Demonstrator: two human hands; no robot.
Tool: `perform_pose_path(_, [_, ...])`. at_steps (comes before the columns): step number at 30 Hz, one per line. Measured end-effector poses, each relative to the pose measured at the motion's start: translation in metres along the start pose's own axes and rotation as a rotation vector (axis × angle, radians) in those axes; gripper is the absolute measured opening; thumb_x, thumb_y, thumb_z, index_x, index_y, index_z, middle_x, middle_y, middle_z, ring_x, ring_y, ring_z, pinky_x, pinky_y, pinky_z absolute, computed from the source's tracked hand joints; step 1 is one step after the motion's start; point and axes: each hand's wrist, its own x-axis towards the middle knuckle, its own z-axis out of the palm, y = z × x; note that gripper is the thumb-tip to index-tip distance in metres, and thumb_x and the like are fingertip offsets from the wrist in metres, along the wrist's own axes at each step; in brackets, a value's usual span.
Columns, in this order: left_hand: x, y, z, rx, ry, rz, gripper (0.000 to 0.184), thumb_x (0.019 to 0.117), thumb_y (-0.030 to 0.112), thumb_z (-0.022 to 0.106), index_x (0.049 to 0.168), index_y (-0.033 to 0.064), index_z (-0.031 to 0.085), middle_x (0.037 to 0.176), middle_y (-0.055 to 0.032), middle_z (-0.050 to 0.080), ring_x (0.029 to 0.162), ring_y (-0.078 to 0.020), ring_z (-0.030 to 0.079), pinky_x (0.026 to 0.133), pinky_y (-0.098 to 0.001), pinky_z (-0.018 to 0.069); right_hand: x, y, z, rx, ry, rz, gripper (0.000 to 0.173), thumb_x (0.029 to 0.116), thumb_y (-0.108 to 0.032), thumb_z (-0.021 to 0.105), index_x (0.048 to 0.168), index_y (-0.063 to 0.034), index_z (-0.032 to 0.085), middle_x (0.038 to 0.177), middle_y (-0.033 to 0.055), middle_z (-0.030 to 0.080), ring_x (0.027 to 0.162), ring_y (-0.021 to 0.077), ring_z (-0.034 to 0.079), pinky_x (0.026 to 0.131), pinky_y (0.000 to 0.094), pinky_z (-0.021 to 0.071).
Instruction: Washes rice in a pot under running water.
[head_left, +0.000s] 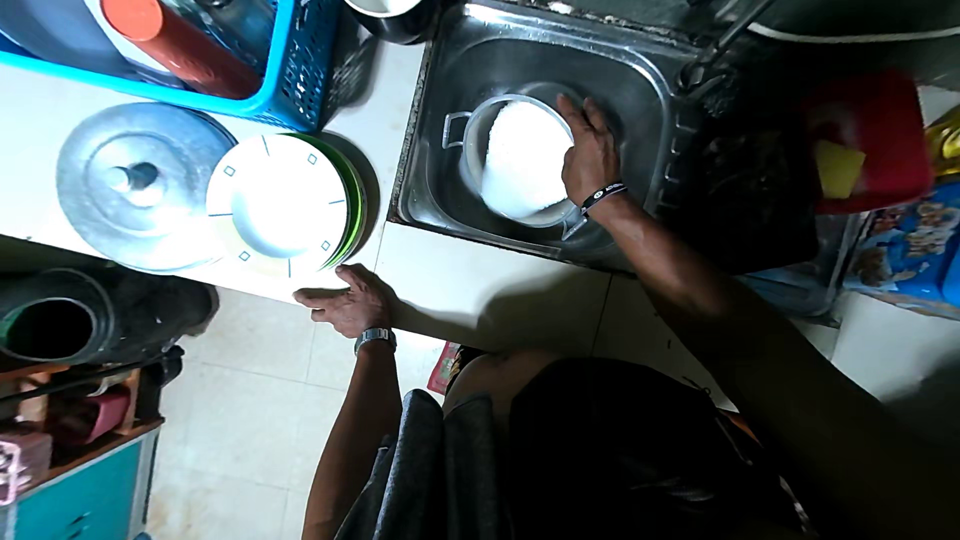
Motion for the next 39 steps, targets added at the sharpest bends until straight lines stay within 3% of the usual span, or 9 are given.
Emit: perform_pose_path(39, [-0.0011,0.0018,0.0,0.0,0.011,-0.004,0.089,0.1006,0.067,0.04,0.165,0.0155,0.008,0.152,-0.0306,0.042,0.122,-0.0434,0.062,0.093,-0.0551,0.0557,-0.0075,0.0072,0.0092,0.01,0.062,-0.039,0.074,0.0934,0.007,0.046,0.159,-0.0271,0.042,0.164,0.0211,0.033,0.15,0.0361,0.036,0.12,0.047,0.0371])
